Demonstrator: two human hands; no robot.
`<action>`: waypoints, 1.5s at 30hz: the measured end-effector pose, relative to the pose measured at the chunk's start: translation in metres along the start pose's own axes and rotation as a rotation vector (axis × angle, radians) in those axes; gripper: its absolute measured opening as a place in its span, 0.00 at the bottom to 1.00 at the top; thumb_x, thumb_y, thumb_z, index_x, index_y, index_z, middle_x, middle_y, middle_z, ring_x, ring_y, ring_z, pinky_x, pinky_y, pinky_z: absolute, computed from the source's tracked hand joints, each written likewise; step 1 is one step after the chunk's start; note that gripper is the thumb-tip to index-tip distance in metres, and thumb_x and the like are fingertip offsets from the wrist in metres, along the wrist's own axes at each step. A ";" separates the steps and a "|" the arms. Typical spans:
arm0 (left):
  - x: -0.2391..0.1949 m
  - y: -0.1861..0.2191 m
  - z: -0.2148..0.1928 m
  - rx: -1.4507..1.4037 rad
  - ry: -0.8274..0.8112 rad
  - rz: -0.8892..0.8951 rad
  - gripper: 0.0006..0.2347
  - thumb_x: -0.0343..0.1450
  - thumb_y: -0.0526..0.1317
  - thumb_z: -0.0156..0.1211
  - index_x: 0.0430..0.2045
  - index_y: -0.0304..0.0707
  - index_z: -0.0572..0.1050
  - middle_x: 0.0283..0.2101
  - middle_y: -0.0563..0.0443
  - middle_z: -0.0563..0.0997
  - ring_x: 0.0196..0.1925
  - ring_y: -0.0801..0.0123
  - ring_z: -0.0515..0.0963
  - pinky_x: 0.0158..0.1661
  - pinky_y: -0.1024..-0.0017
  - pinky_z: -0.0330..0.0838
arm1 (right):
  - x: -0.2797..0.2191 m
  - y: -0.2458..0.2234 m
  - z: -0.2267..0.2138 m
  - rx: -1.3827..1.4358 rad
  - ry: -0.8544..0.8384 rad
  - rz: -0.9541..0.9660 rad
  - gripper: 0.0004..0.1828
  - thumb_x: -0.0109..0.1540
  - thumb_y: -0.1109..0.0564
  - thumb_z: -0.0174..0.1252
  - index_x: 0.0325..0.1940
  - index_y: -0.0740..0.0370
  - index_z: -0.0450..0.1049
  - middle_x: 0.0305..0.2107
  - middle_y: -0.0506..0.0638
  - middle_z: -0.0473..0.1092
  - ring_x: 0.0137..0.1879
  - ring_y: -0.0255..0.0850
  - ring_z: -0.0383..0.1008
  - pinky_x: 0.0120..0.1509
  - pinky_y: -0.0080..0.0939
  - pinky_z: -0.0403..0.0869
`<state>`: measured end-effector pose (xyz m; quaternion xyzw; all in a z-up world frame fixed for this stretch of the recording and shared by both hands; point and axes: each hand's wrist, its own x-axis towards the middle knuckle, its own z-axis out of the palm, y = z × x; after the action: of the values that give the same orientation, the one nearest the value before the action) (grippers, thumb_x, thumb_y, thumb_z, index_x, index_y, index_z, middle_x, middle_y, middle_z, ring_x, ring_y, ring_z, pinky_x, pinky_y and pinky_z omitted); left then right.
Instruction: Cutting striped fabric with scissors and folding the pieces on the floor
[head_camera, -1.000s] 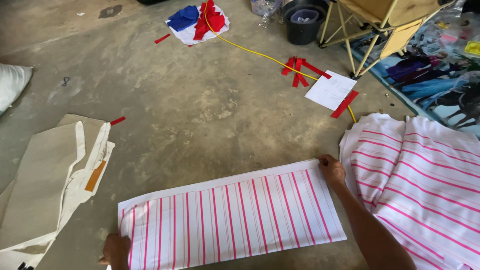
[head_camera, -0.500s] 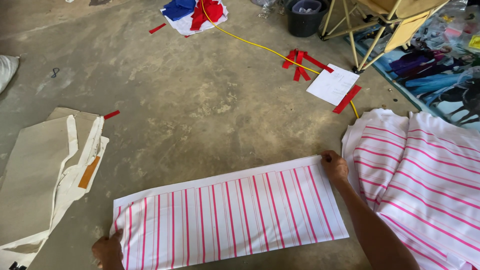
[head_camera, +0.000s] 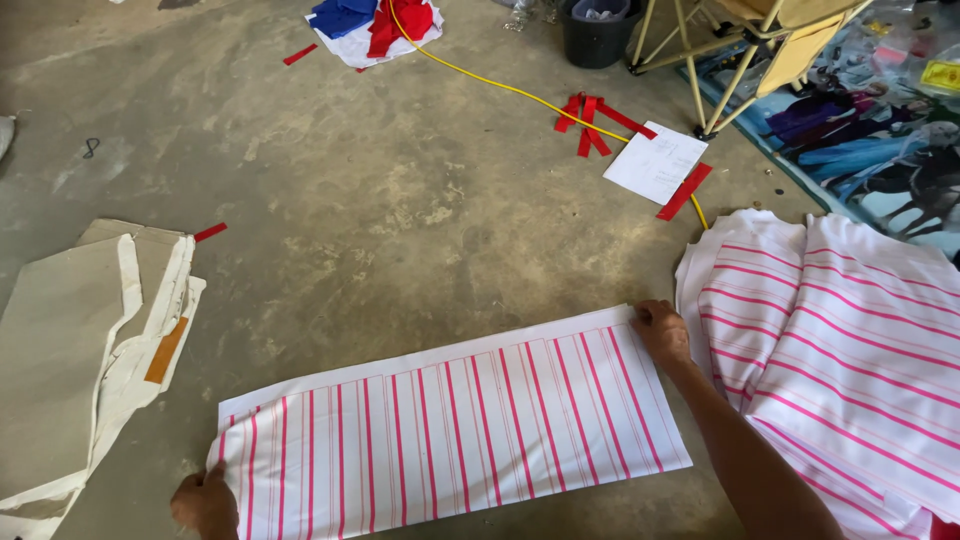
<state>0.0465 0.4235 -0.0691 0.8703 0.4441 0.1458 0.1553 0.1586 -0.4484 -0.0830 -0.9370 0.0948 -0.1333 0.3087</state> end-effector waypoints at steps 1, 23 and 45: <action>-0.006 0.007 -0.006 0.000 -0.002 0.001 0.17 0.75 0.51 0.72 0.31 0.32 0.86 0.29 0.38 0.85 0.30 0.46 0.83 0.34 0.50 0.76 | -0.001 0.003 0.002 -0.002 0.000 0.001 0.15 0.55 0.57 0.65 0.46 0.56 0.79 0.37 0.53 0.74 0.42 0.50 0.75 0.50 0.48 0.73; -0.015 -0.066 0.004 0.606 -0.010 0.130 0.18 0.76 0.55 0.60 0.49 0.40 0.74 0.45 0.41 0.86 0.46 0.52 0.86 0.45 0.60 0.79 | -0.169 -0.108 -0.022 -0.411 0.056 -0.514 0.19 0.59 0.43 0.62 0.50 0.51 0.75 0.55 0.53 0.71 0.65 0.50 0.69 0.61 0.66 0.70; -0.454 0.237 -0.132 0.554 -1.217 1.321 0.43 0.73 0.57 0.54 0.76 0.44 0.34 0.79 0.45 0.22 0.79 0.39 0.22 0.68 0.26 0.37 | -0.264 -0.047 -0.083 -0.702 -0.286 -0.343 0.37 0.49 0.37 0.68 0.59 0.44 0.69 0.55 0.48 0.66 0.61 0.51 0.67 0.53 0.59 0.74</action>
<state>-0.0888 -0.0616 0.0929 0.8787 -0.2783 -0.3864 0.0337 -0.1122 -0.3889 -0.0407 -0.9966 -0.0669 -0.0111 -0.0463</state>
